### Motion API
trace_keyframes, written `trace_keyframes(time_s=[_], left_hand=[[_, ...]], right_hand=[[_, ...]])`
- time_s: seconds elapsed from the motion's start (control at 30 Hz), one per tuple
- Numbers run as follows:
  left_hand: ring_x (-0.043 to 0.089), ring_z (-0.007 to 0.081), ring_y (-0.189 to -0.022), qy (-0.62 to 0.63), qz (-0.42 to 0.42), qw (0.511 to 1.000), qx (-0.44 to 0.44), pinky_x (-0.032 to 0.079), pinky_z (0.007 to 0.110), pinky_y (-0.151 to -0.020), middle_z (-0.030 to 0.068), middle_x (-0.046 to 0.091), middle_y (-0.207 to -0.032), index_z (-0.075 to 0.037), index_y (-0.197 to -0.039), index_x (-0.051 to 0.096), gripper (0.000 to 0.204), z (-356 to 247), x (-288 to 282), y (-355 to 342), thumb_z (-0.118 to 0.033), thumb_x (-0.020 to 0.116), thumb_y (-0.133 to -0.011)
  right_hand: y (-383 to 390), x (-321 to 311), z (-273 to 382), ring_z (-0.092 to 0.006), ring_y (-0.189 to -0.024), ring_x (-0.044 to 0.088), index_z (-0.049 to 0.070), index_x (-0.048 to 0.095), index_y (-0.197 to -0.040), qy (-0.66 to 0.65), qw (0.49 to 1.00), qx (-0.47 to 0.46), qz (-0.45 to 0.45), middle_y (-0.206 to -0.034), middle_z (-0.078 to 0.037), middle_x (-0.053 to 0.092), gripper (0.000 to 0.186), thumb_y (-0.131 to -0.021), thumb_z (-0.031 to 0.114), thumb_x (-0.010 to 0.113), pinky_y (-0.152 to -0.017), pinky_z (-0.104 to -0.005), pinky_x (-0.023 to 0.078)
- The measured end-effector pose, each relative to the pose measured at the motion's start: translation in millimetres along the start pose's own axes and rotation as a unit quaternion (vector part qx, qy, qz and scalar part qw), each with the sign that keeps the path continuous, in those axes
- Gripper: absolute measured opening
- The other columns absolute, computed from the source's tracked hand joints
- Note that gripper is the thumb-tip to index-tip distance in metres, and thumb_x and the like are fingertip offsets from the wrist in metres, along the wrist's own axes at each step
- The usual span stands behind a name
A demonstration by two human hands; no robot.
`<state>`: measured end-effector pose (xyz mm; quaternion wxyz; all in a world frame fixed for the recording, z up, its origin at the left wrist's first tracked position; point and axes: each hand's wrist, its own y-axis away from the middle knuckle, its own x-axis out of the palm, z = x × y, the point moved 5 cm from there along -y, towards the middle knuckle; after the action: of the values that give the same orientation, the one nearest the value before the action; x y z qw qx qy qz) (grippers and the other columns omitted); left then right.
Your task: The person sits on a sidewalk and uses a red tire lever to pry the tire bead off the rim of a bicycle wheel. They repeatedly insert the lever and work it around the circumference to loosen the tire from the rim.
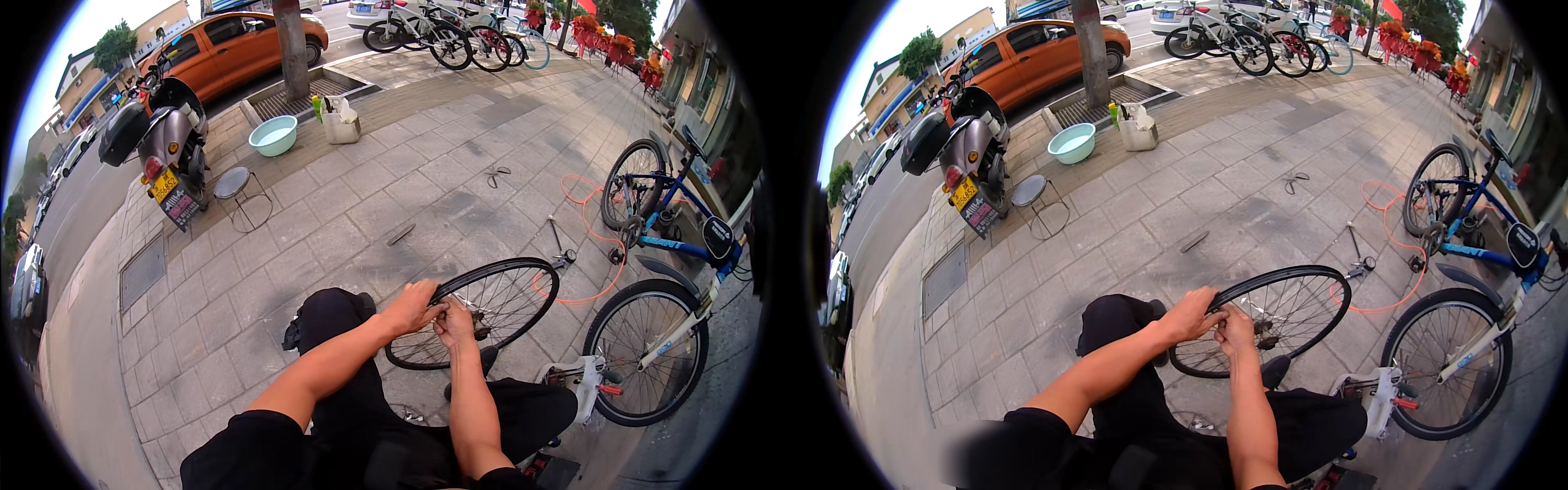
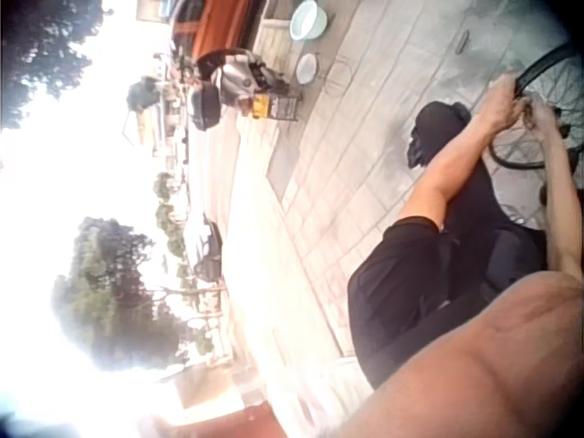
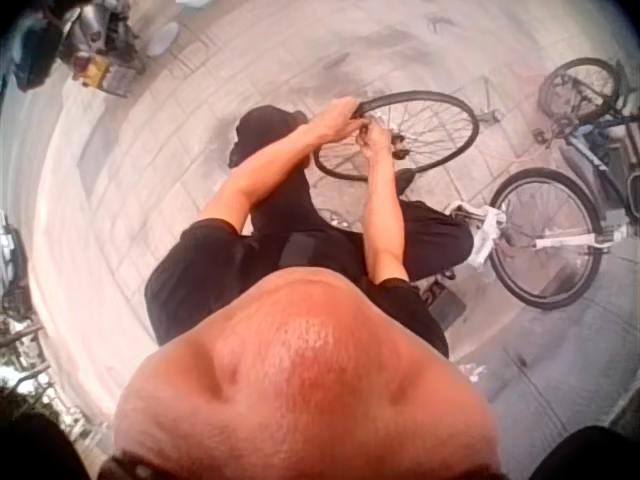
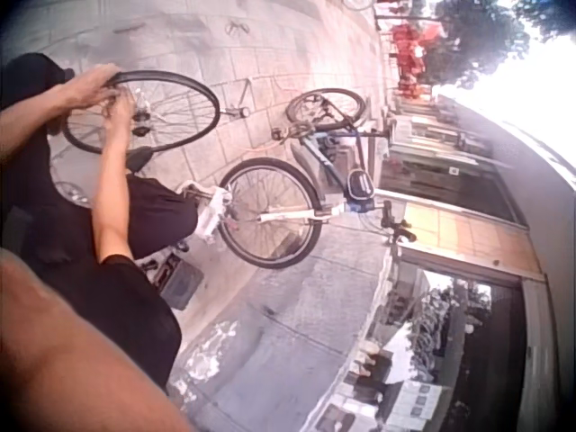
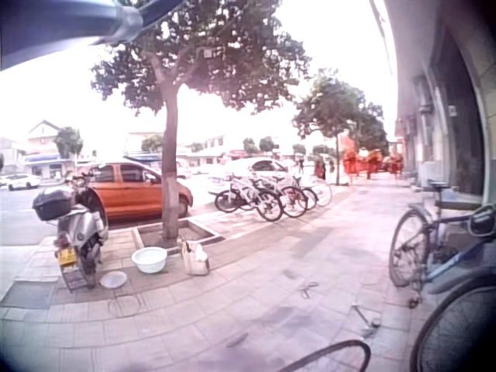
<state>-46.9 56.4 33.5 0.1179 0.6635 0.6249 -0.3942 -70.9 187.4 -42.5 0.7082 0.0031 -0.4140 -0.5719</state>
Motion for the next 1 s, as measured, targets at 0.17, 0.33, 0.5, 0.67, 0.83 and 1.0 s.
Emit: trace_keyframes(time_s=[0.17,0.33,0.5,0.67,0.83,1.0], left_hand=[[0.056,0.0504,-0.101,0.041,0.021,0.999,0.029,0.046,0.055,-0.085,0.0269,0.056,-0.108,0.002,-0.123,0.054,0.041,-12.7,-0.6,0.6,-0.017,0.074,-0.092],[0.062,0.0448,-0.096,-0.067,-0.035,0.996,0.039,0.044,0.051,-0.08,0.0241,0.062,-0.102,0.005,-0.122,0.056,0.04,-14.1,-2.7,2.0,-0.016,0.072,-0.091],[0.063,0.0443,-0.089,-0.08,-0.032,0.996,0.015,0.043,0.05,-0.082,0.0223,0.065,-0.095,0.004,-0.117,0.058,0.036,-11.1,3.4,2.2,-0.019,0.069,-0.092],[0.061,0.0452,-0.087,-0.084,-0.041,0.994,0.064,0.043,0.05,-0.083,0.0236,0.064,-0.094,0.003,-0.112,0.058,0.032,-34.0,-8.2,-0.5,-0.021,0.068,-0.093],[0.063,0.0452,-0.089,-0.07,-0.017,0.997,-0.023,0.043,0.05,-0.084,0.0257,0.065,-0.095,0.002,-0.11,0.059,0.031,-16.1,-4.3,-0.7,-0.023,0.068,-0.094],[0.065,0.0448,-0.09,-0.068,-0.001,0.995,-0.067,0.044,0.051,-0.082,0.026,0.066,-0.097,0.002,-0.111,0.061,0.032,-13.5,2.3,-2.5,-0.024,0.069,-0.095]], right_hand=[[2.9,3.5,10.4,-0.0076,-0.041,0.037,0.017,0.062,-0.099,-0.025,0.998,0.058,-0.013,-0.063,0.005,0.05,0.007,-0.104,0.021,0.058,-0.038,-0.0269,0.03],[10.2,3.9,3.8,-0.0118,-0.05,0.047,0.015,0.061,-0.098,-0.043,0.999,0.016,0.023,-0.064,0.002,0.053,0.018,-0.106,0.031,0.058,-0.046,-0.0295,0.037],[26.2,3.7,1.6,-0.0146,-0.054,0.056,0.013,0.064,-0.091,-0.006,0.999,-0.048,0.0,-0.068,0.0,0.062,0.025,-0.109,0.029,0.056,-0.048,-0.0319,0.041],[2.8,-2.9,5.6,-0.0144,-0.046,0.048,0.012,0.06,-0.085,0.03,0.999,0.003,-0.033,-0.062,0.0,0.055,0.025,-0.106,0.025,0.056,-0.044,-0.0316,0.037],[6.6,2.1,13.0,-0.0114,-0.051,0.049,0.013,0.062,-0.089,0.069,0.996,0.052,-0.025,-0.068,0.001,0.058,0.024,-0.103,0.032,0.06,-0.047,-0.031,0.038],[22.3,5.0,10.4,-0.0126,-0.063,0.058,0.013,0.065,-0.094,0.003,1.0,0.012,0.014,-0.073,0.001,0.063,0.021,-0.103,0.032,0.063,-0.052,-0.0315,0.041]])
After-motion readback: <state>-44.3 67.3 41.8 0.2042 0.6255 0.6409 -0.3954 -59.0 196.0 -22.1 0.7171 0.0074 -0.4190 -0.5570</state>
